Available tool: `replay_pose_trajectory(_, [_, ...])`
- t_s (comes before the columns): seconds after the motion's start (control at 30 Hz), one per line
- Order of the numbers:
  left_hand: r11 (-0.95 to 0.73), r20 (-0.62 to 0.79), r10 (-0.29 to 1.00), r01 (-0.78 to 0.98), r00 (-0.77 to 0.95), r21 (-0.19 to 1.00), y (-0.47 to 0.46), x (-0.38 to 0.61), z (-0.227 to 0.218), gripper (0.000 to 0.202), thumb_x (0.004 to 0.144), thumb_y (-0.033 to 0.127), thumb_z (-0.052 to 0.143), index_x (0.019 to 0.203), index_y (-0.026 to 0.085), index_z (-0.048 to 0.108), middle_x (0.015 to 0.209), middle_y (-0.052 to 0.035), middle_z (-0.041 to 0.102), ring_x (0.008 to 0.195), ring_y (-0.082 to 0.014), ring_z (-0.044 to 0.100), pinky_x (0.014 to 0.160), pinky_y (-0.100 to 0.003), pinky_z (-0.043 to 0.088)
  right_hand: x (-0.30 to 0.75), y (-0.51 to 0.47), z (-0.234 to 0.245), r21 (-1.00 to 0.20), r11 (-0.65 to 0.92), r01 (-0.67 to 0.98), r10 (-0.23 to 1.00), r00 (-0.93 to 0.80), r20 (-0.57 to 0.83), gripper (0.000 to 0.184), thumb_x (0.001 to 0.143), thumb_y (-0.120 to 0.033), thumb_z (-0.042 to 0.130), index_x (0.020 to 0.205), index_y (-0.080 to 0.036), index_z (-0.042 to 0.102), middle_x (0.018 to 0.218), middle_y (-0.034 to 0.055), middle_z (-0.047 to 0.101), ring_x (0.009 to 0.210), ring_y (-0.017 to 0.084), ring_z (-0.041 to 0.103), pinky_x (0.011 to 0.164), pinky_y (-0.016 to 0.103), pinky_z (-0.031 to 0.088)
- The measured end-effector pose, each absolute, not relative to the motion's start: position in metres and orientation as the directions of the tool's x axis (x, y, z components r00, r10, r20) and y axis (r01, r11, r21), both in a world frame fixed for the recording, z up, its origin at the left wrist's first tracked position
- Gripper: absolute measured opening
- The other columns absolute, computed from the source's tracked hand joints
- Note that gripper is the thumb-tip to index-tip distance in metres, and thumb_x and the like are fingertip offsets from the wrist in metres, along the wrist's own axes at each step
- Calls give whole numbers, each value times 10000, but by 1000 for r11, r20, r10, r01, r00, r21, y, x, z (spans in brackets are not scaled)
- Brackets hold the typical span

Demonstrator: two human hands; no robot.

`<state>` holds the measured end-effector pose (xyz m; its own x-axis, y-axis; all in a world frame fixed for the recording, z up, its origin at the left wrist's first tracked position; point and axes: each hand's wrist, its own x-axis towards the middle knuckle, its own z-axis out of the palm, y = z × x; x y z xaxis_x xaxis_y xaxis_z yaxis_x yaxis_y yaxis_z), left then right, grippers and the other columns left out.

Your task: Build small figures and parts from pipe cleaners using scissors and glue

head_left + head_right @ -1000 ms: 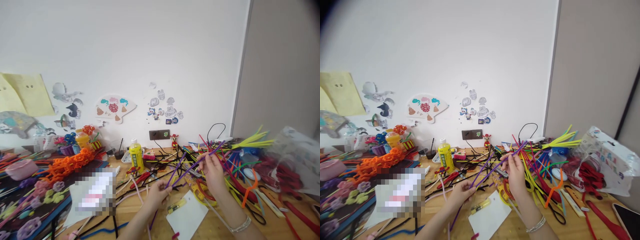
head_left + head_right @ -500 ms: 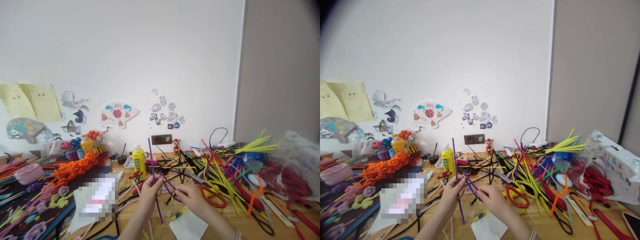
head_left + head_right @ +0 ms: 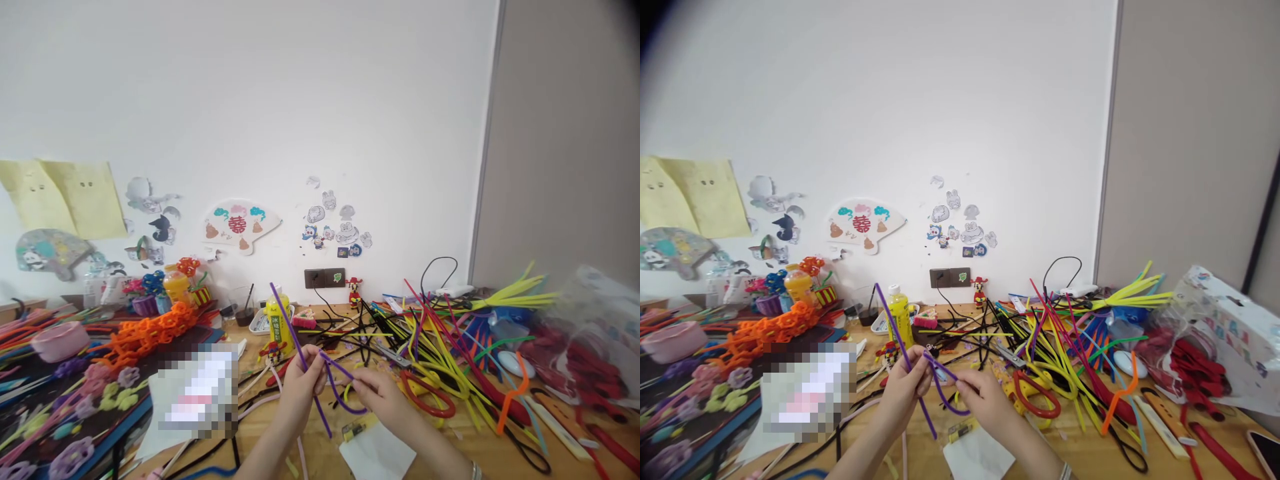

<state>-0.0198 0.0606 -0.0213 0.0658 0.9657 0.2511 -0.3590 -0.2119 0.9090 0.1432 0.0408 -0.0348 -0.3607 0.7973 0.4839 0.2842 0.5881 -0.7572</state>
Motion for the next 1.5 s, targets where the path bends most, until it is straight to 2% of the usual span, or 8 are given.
replay_pose_trajectory(0.37, [-250, 275, 959, -263, 63, 932, 55, -16, -19, 356, 625, 471, 644, 727, 192, 447, 443, 123, 350, 307, -18, 270, 349, -167, 160, 135, 45, -46, -955, 297, -13, 898, -337, 283, 444, 745, -543, 451, 958, -171, 569, 431, -95, 226, 368, 77, 207, 385, 206, 180])
replay_pose_trajectory(0.57, [-262, 275, 961, -219, 31, 940, 56, -13, -21, 339, 658, 479, 606, 719, 191, 437, 436, 122, 354, 310, -26, 277, 343, -166, 179, 135, 41, -52, -918, 384, 101, 882, -336, 332, 282, 810, -405, 419, 909, -187, 567, 472, -60, 368, 416, 101, 341, 421, 210, 280])
replay_pose_trajectory(0.67, [-261, 272, 962, -206, 26, 943, 57, -12, -22, 334, 674, 490, 582, 707, 194, 433, 431, 121, 339, 313, -33, 271, 340, -168, 184, 135, 38, -50, -837, 495, 234, 848, -342, 406, 224, 826, -319, 412, 895, -194, 585, 592, -13, 508, 556, 138, 470, 552, 236, 379])
replay_pose_trajectory(0.77, [-261, 274, 961, -196, 40, 945, 56, -11, -23, 341, 660, 493, 596, 699, 191, 442, 441, 118, 340, 319, -32, 270, 342, -168, 186, 134, 35, -45, -773, 550, 316, 821, -377, 430, 205, 827, -247, 406, 859, -188, 600, 681, 4, 559, 660, 154, 505, 634, 245, 389])
replay_pose_trajectory(0.9, [-260, 275, 960, -185, 59, 948, 56, -11, -25, 342, 649, 491, 608, 707, 191, 454, 450, 118, 324, 330, -35, 279, 344, -165, 195, 134, 35, -44, -744, 568, 352, 808, -410, 423, 199, 819, -193, 409, 846, -175, 605, 668, -4, 566, 630, 142, 497, 588, 226, 371])
replay_pose_trajectory(1.03, [-274, 290, 955, -185, 67, 944, 57, -13, -27, 323, 673, 480, 589, 711, 196, 439, 448, 121, 316, 329, -34, 276, 344, -162, 200, 134, 36, -43, -734, 569, 372, 814, -386, 435, 199, 817, -201, 425, 834, -170, 621, 719, 15, 611, 667, 160, 534, 613, 241, 388])
replay_pose_trajectory(1.2, [-289, 309, 946, -185, 92, 939, 54, -10, -29, 297, 697, 454, 579, 739, 192, 446, 449, 114, 358, 334, -36, 297, 346, -161, 220, 133, 32, -38, -693, 623, 362, 781, -327, 532, 270, 869, -302, 377, 983, -188, 593, 917, 73, 623, 853, 198, 550, 741, 281, 398])
replay_pose_trajectory(1.5, [-289, 314, 944, -202, 101, 936, 49, -6, -26, 303, 707, 467, 562, 740, 192, 440, 443, 120, 359, 303, -22, 289, 329, -153, 200, 128, 29, -47, -626, 621, 472, 783, -415, 464, 369, 904, -350, 274, 862, -171, 594, 759, 63, 628, 717, 178, 569, 642, 247, 388])
